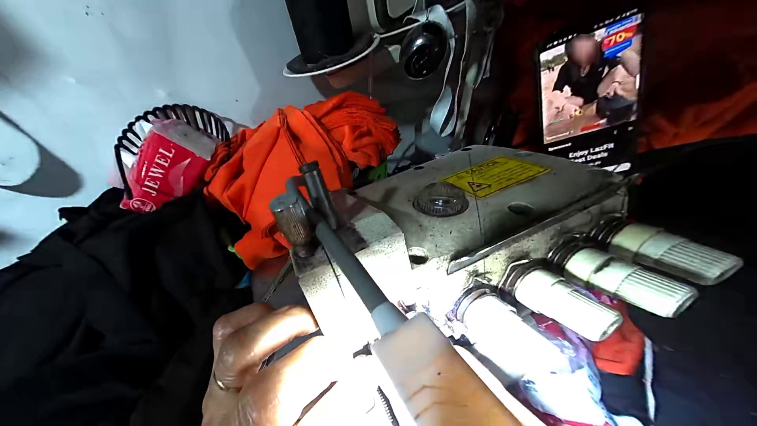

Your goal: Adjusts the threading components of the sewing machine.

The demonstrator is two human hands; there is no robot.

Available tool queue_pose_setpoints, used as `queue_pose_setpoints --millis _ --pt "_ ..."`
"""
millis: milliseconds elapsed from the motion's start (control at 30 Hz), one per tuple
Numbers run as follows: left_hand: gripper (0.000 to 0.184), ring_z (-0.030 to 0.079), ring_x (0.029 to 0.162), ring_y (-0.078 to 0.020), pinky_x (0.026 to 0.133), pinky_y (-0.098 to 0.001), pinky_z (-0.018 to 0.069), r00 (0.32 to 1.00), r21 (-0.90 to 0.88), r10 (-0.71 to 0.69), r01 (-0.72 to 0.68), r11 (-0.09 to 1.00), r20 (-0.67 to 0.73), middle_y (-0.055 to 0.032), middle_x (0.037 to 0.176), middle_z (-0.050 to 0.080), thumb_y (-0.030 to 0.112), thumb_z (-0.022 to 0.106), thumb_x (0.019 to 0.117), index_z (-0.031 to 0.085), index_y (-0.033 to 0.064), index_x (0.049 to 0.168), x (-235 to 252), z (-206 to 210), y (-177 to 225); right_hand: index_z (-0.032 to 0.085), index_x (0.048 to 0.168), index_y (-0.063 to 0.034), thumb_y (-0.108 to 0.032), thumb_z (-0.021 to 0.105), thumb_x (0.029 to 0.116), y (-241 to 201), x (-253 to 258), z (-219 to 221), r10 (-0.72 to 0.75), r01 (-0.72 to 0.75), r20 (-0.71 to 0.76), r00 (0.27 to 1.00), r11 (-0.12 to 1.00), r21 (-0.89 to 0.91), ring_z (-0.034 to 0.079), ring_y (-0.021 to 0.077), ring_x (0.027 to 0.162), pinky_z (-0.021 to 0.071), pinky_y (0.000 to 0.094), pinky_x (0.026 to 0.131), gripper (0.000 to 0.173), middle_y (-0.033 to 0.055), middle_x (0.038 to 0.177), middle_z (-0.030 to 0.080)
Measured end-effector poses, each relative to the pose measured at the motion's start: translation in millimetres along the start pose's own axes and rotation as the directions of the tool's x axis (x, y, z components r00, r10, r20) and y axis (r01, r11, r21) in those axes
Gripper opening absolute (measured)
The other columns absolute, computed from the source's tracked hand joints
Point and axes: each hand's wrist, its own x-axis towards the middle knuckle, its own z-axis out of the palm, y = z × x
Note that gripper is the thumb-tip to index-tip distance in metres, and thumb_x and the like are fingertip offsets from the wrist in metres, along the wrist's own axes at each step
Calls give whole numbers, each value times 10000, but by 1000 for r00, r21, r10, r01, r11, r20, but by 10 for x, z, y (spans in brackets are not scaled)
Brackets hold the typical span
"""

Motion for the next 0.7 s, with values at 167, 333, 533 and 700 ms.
queue_pose_setpoints --millis 167,333,533,700 --pt "77 488 1201 -95 1061 -254 330 999 65 32 -34 997 32 41 1174 603 210 705 956 716 200 1031 111 -33 71 793 940 -10 -98 709 911 -19 7 -15 -9 9 7 1000 1000 7 709 101 878 512 153 873 125 132 860 758" --pt "134 505 1205 -105 1042 -283 364 997 30 -50 48 998 57 49 1232 622 226 707 958 708 225 1092 -9 -48 28 794 948 4 -87 712 905 -27 -4 -43 26 -28 16 1000 997 70 703 88 905 498 137 895 130 142 877 758" --pt "85 514 1209 -80 1049 -262 378 1000 37 -5 4 999 30 73 1207 628 234 717 950 712 221 1034 -8 -59 1 788 942 1 -77 702 909 10 1 -42 11 -14 23 1000 992 122 694 87 892 510 140 859 121 141 865 746" --pt "86 520 1183 -96 1037 -266 380 999 74 27 -29 997 22 43 1179 622 217 723 939 724 210 1025 4 -57 14 789 946 10 -80 695 910 1 -1 -44 26 -30 32 999 989 143 695 79 903 504 141 879 135 142 876 751"
